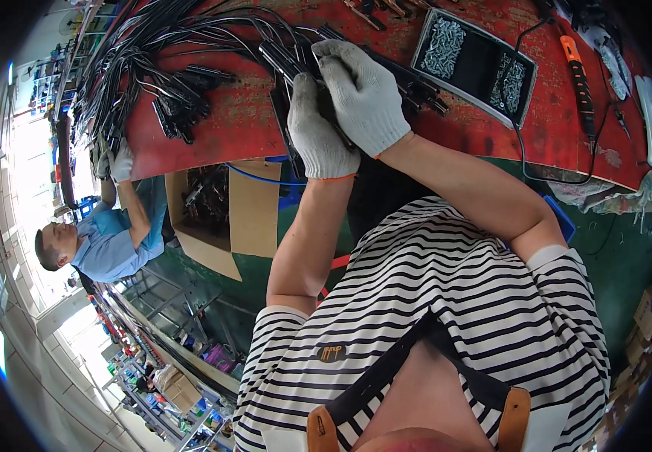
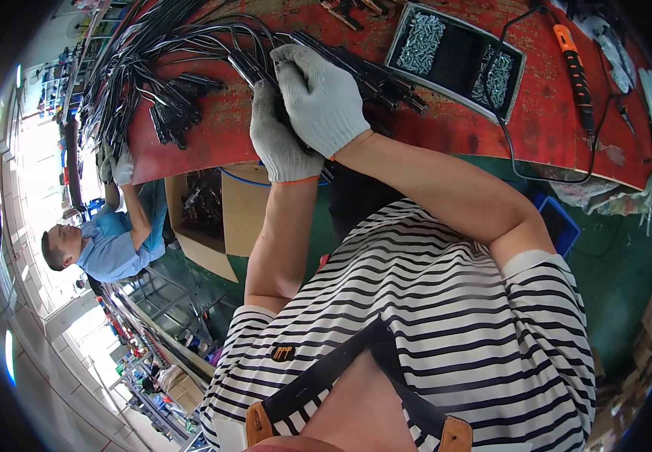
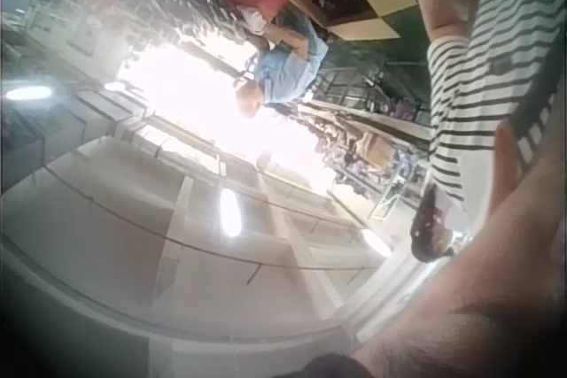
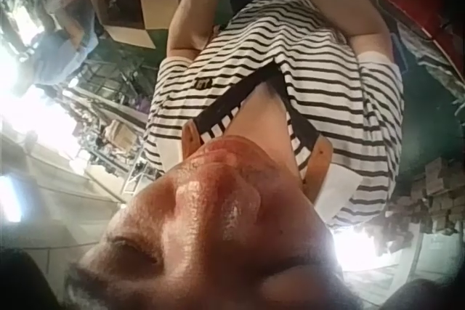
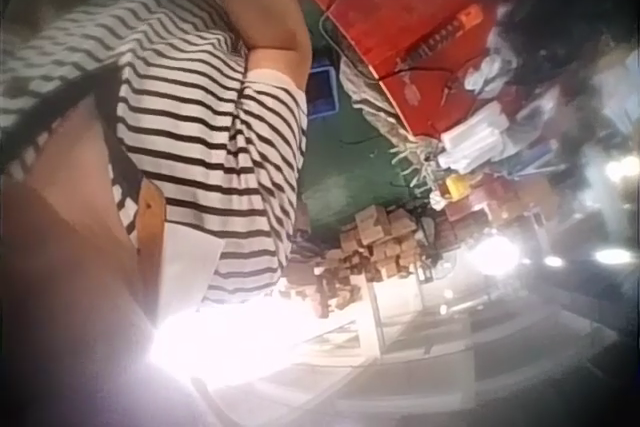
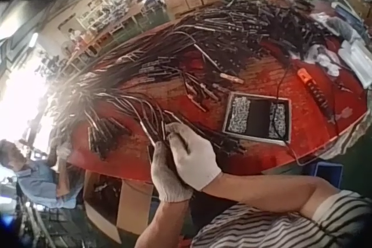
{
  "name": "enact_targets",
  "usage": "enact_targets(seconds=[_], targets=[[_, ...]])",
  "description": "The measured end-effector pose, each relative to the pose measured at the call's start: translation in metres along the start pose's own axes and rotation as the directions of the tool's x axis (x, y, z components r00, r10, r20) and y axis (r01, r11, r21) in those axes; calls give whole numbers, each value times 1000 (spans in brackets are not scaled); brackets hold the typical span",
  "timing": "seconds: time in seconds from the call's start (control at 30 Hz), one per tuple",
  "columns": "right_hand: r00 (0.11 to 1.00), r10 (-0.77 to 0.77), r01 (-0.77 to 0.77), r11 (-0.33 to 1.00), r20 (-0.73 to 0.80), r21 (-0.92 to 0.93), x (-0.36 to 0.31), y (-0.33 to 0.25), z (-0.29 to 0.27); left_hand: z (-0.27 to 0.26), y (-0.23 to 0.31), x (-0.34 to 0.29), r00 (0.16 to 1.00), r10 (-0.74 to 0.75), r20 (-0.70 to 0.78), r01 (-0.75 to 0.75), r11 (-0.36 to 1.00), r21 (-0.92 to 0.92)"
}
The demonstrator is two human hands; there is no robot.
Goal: The person assembles wiring harnesses by inserting wires into a plastic housing and securing them with screws using an electric screwdriver.
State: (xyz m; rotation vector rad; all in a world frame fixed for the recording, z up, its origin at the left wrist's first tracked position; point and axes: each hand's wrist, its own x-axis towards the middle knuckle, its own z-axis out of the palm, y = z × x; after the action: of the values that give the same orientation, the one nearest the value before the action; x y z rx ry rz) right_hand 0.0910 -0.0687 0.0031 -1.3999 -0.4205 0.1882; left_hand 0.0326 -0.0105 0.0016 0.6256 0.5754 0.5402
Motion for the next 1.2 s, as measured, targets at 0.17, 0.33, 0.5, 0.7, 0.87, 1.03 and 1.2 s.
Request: enact_targets(seconds=[0.17,0.33,0.5,0.7,0.87,1.03,1.2], targets=[[999,-17,20,995,34,-96,-9,-1,-4,-1,7,9,999,50,-16,-49,997,58],[990,110,-94,981,85,-170,-16,-4,-12,4,15,9,972,230,-54,-190,896,401],[895,319,-301,948,313,-106,-4,4,-25,0,20,13,957,280,-76,-202,832,517],[615,510,-616,787,601,-38,11,-20,-42,1,28,16,953,244,-178,-91,794,601],[590,506,-606,793,630,-69,11,-7,-39,1,35,17,945,-49,-323,156,937,313],[578,572,-742,665,582,83,18,-20,-43,-36,39,-9,994,-43,-98,66,968,244],[614,503,-720,673,608,171,21,-17,-40,-22,36,-64,967,-244,-77,243,786,568]])
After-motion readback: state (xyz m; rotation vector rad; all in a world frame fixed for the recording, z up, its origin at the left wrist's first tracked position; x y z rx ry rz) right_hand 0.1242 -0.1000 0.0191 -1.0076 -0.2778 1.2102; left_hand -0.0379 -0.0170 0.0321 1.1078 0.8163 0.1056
